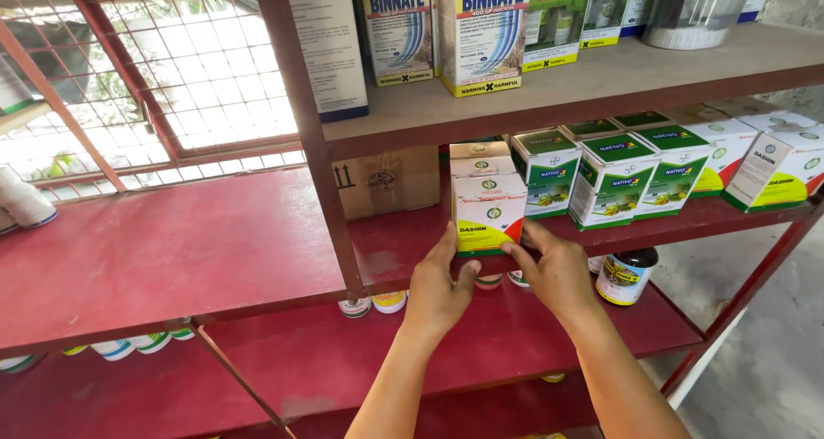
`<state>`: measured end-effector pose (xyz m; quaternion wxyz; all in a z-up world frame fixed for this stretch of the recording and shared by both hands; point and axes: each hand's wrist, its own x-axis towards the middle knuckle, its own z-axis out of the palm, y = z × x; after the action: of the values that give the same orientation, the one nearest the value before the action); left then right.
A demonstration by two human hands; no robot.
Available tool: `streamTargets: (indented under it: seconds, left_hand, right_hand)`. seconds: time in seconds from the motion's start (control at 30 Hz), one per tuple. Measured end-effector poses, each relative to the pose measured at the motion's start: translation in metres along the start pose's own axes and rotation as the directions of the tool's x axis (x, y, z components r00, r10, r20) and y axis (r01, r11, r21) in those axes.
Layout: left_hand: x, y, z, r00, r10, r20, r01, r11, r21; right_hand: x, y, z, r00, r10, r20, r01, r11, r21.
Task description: Organizing and shelving various agricultural chemical products from boxes.
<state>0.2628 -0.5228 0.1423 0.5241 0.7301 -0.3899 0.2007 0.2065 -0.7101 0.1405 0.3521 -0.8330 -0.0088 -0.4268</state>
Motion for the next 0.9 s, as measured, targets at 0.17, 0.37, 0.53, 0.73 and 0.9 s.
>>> streamTargets:
  seconds: [0.17, 0.37, 0.53, 0.73, 0.9]
  left_hand:
    - [0.009, -0.009, -0.006, 0.999, -0.035, 0.031, 0.038, 0.997, -0.073]
    - [0.028, 0.004, -0.016, 0.945, -0.279, 0.171, 0.302, 0.945, -0.123]
    - [0.029, -0.018, -0.007, 0.994, -0.057, 0.094, 0.063, 0.997, -0.052]
    - [0.038, -0.023, 0.001, 0.992, -0.071, 0.104, 0.069, 0.997, 0.027]
    - [0.044, -0.028, 0.012, 0.993, -0.091, 0.08, 0.084, 0.992, 0.096]
  right_hand:
    - [0.0, -0.004, 0.007, 0.998, 0.007, -0.058, -0.011, 0.998, -0.061]
    - [0.001, -0.003, 0.015, 0.992, 0.027, -0.119, -0.043, 0.99, -0.137]
    - [0.007, -0.009, 0.016, 0.992, 0.026, -0.123, -0.052, 0.975, -0.217]
    - [0.014, -0.008, 0.017, 0.993, 0.004, -0.122, -0.031, 0.975, -0.219]
    - [0.022, 0.01, 0.019, 0.99, -0.067, -0.122, 0.028, 0.955, -0.295]
